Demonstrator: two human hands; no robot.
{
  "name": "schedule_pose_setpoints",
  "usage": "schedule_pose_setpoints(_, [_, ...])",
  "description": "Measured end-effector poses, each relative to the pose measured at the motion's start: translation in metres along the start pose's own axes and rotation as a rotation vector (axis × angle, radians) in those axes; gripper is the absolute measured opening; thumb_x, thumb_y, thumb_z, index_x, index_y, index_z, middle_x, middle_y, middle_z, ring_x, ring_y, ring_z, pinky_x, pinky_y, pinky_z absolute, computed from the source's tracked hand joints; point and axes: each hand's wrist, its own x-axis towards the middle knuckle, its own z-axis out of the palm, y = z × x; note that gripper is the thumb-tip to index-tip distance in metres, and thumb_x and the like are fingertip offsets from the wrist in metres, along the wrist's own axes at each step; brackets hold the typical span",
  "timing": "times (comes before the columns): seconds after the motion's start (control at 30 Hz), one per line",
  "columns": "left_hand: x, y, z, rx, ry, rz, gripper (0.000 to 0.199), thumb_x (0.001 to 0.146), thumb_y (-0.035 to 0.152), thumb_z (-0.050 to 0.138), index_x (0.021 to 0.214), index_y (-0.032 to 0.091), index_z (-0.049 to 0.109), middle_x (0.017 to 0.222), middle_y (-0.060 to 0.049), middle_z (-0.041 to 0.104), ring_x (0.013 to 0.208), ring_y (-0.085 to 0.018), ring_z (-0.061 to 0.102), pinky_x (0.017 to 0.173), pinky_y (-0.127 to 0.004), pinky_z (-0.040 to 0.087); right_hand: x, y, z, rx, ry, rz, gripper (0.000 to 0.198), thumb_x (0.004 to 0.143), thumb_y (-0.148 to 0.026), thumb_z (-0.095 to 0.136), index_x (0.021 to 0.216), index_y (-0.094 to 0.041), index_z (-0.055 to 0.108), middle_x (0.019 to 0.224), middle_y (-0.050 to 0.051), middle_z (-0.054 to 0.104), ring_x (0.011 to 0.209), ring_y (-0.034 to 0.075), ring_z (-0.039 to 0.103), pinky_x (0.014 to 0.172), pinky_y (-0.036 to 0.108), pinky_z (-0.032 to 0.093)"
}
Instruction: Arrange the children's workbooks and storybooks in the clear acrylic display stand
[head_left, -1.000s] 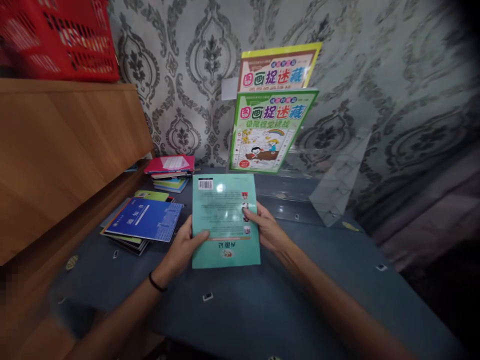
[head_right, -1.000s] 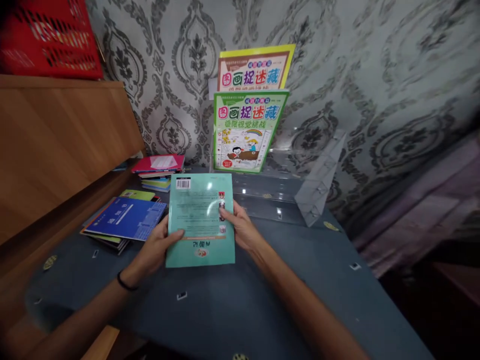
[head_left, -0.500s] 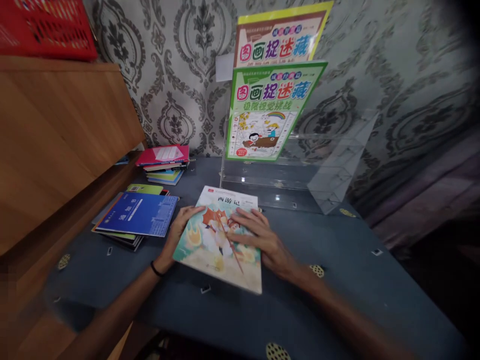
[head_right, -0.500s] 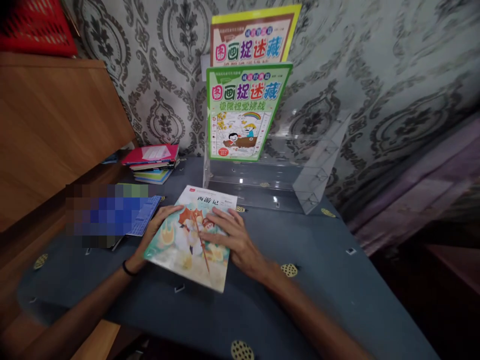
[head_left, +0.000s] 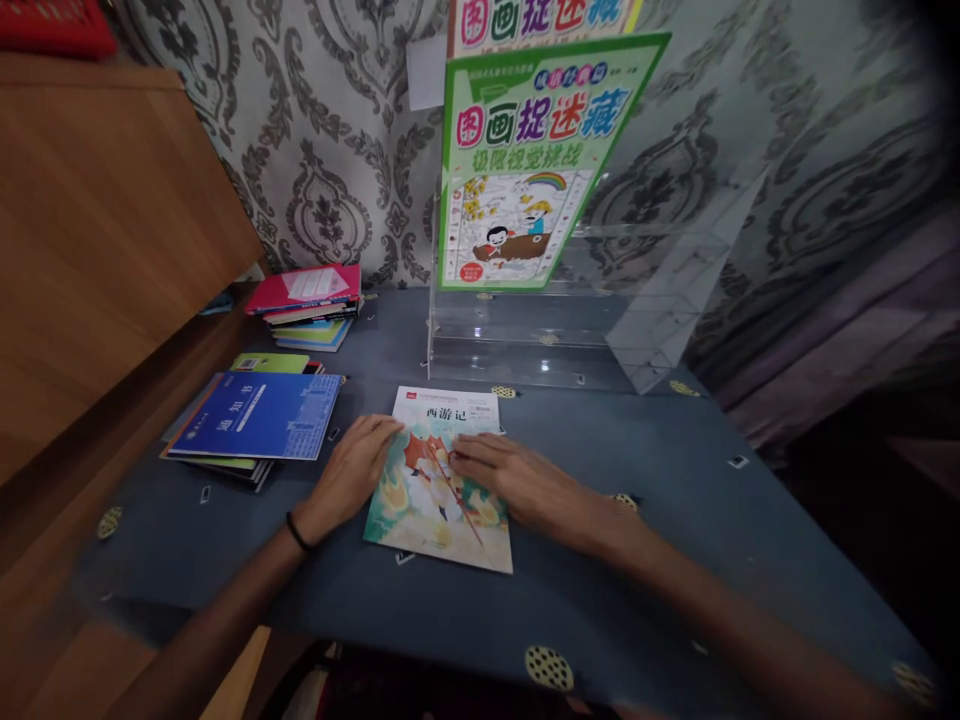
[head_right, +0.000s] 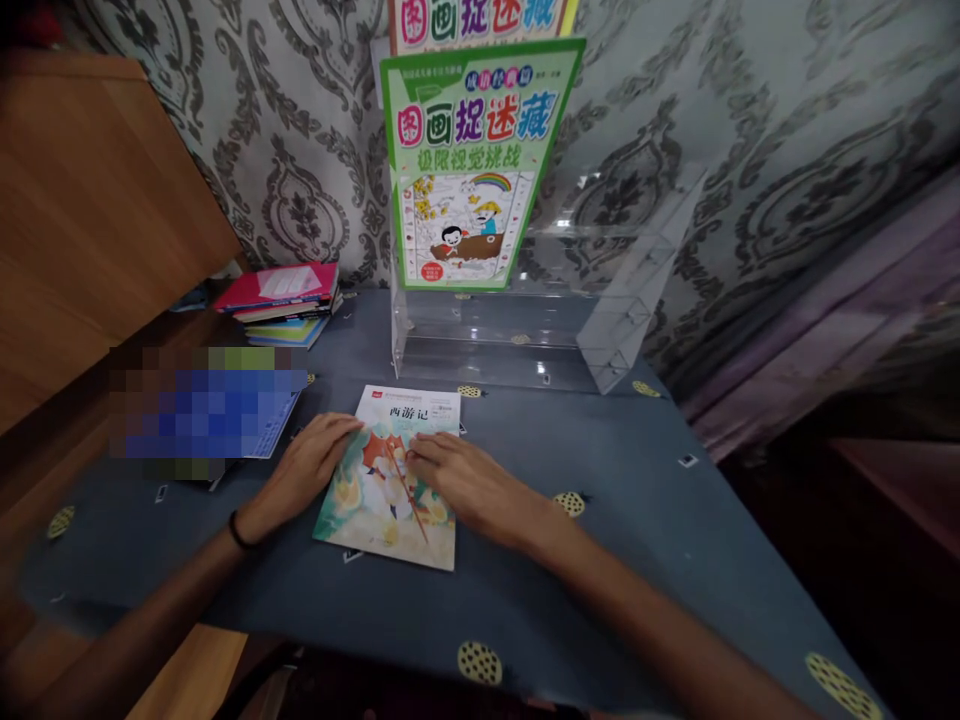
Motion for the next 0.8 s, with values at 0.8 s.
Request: schedule_pose_setpoints(0.8, [0.076, 0.014, 0.107, 0.511, -0.156, 0.237, 0.049, 0.097, 0.016, 0.041, 0.145, 0.018, 0.05, 0.148, -0.011, 0.053, 0.14, -0.024, 0.048, 0.115, -0.048, 0.039, -0.002, 0.059, 0.06, -0.351, 0.273, 0.471, 0.051, 0.1, -0.03, 0.041, 0.145, -0.009, 0.051, 0.15, 0.018, 0.049, 0.139, 0.029, 0.048, 0.112, 0.046, 0.045])
